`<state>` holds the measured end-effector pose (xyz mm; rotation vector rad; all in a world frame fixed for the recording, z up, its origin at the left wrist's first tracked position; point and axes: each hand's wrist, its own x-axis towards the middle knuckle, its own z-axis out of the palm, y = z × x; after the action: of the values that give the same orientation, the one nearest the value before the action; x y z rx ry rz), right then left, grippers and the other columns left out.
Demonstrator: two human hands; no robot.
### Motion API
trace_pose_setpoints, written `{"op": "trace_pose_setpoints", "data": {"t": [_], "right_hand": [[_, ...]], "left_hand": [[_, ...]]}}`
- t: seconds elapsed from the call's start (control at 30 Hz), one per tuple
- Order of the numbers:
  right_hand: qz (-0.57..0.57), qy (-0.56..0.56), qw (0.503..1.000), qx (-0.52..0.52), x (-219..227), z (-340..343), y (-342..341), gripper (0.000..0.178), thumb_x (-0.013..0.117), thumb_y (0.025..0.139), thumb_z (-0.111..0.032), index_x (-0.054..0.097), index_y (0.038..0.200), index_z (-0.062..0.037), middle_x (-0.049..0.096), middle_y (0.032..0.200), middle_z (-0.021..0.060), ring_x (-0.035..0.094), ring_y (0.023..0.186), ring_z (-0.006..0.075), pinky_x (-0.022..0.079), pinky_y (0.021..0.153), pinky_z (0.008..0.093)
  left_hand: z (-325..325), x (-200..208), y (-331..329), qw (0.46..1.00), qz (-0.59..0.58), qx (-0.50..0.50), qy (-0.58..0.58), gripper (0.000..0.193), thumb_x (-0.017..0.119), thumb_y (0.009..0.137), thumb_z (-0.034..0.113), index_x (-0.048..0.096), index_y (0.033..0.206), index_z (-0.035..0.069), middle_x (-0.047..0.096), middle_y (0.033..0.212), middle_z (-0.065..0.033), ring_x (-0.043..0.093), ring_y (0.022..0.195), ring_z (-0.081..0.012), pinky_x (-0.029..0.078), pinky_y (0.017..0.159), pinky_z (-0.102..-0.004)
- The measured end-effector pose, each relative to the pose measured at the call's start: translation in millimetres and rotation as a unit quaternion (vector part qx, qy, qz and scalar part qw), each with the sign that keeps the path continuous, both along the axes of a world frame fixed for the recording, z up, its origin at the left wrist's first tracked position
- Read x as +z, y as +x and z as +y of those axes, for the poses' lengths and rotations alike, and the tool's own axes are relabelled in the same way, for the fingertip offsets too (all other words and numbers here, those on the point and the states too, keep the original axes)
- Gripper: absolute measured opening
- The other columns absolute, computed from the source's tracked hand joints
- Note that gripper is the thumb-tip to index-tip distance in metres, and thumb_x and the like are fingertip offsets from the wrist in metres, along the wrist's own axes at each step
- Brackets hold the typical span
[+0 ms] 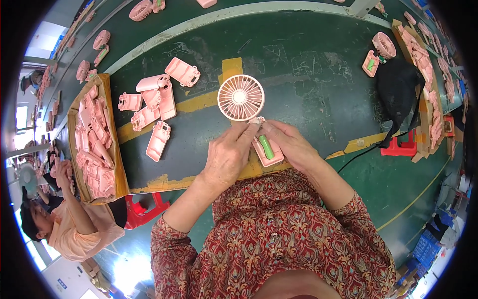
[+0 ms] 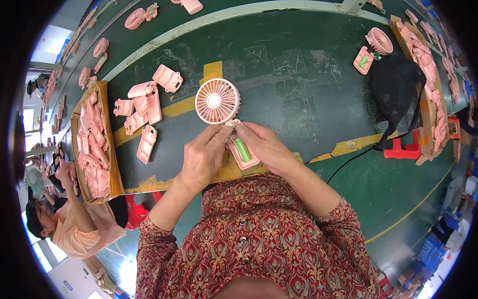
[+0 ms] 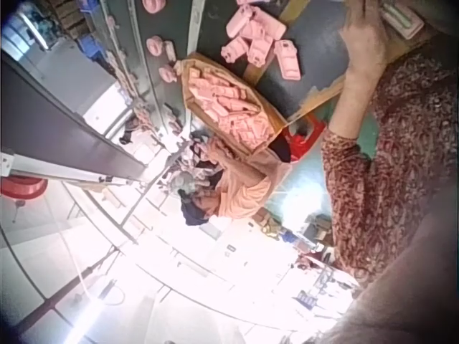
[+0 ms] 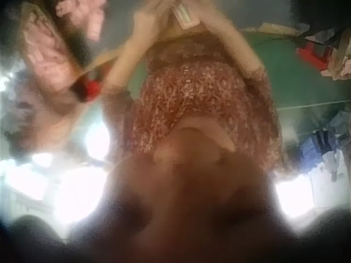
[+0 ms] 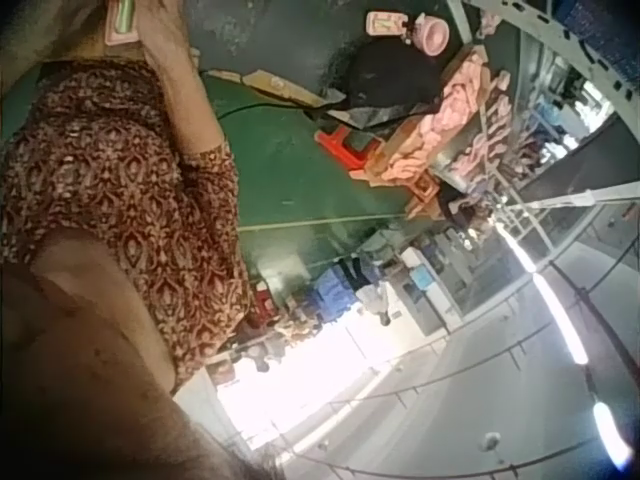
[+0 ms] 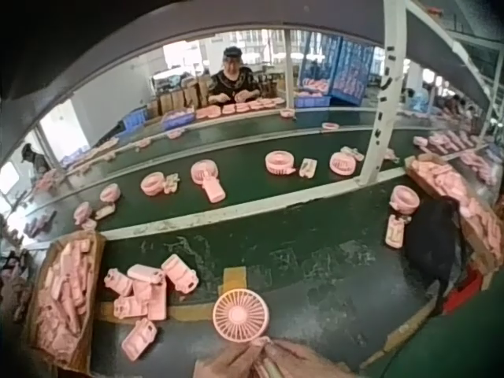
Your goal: The person assembles a handheld fan by placing a battery and circuit board into the handle, fitting the handle covers together, and testing the power button. After placing the assembled fan on a conveyor belt, the person picks up more fan components from a cardboard box to repeat the process.
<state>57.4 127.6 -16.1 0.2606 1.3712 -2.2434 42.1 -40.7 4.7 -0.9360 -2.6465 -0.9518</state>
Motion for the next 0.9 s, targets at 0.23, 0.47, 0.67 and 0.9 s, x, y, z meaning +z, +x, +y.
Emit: {"op": "trace_pose_setpoints", "data": {"t": [0.23, 0.47, 0.67, 0.9], "right_hand": [[0.061, 0.017, 0.996, 0.06, -2.0, 3.4, -0.1, 0.029, 0.051, 0.091, -0.007, 0.049, 0.118, 0.0019, 0.059, 0.102, 0.0036, 0.056, 0.092, 0.0081, 0.047, 0.08, 0.0238], [0.079, 0.023, 0.995, 0.05, -8.5, 1.6, 0.9, 0.026, 0.05, 0.091, -0.007, 0.05, 0.116, 0.002, 0.059, 0.099, 0.0026, 0.055, 0.088, 0.0065, 0.046, 0.076, 0.0232], [0.09, 0.027, 0.995, 0.036, -7.1, 0.1, 1.0, 0.026, 0.05, 0.091, -0.006, 0.051, 0.116, 0.0019, 0.059, 0.098, 0.002, 0.054, 0.087, 0.0056, 0.046, 0.074, 0.0225], [0.089, 0.036, 0.995, 0.028, -4.5, -2.6, 0.8, 0.026, 0.05, 0.092, -0.006, 0.051, 0.116, 0.0011, 0.059, 0.098, 0.002, 0.054, 0.087, 0.0056, 0.047, 0.074, 0.0226]], "left_hand": [[-1.7, 0.1, 1.6, 0.996, 0.032, -0.042, -0.072, 0.038, 0.058, 0.069, 0.001, 0.057, 0.107, -0.003, 0.056, 0.096, -0.0133, 0.06, 0.085, -0.0295, 0.053, 0.068, -0.0373], [-1.0, 5.3, 1.4, 0.993, 0.022, -0.054, -0.1, 0.041, 0.058, 0.068, 0.001, 0.055, 0.107, -0.007, 0.055, 0.096, -0.0146, 0.059, 0.083, -0.0288, 0.052, 0.067, -0.0365], [-0.2, 5.6, 0.4, 0.991, 0.015, -0.067, -0.116, 0.043, 0.057, 0.068, 0.002, 0.053, 0.109, -0.008, 0.053, 0.092, -0.0138, 0.058, 0.084, -0.0283, 0.052, 0.068, -0.0357], [1.1, 7.7, 0.1, 0.99, 0.011, -0.063, -0.123, 0.039, 0.058, 0.067, 0.001, 0.056, 0.106, -0.005, 0.054, 0.091, -0.012, 0.059, 0.081, -0.0277, 0.053, 0.066, -0.0359]]}}
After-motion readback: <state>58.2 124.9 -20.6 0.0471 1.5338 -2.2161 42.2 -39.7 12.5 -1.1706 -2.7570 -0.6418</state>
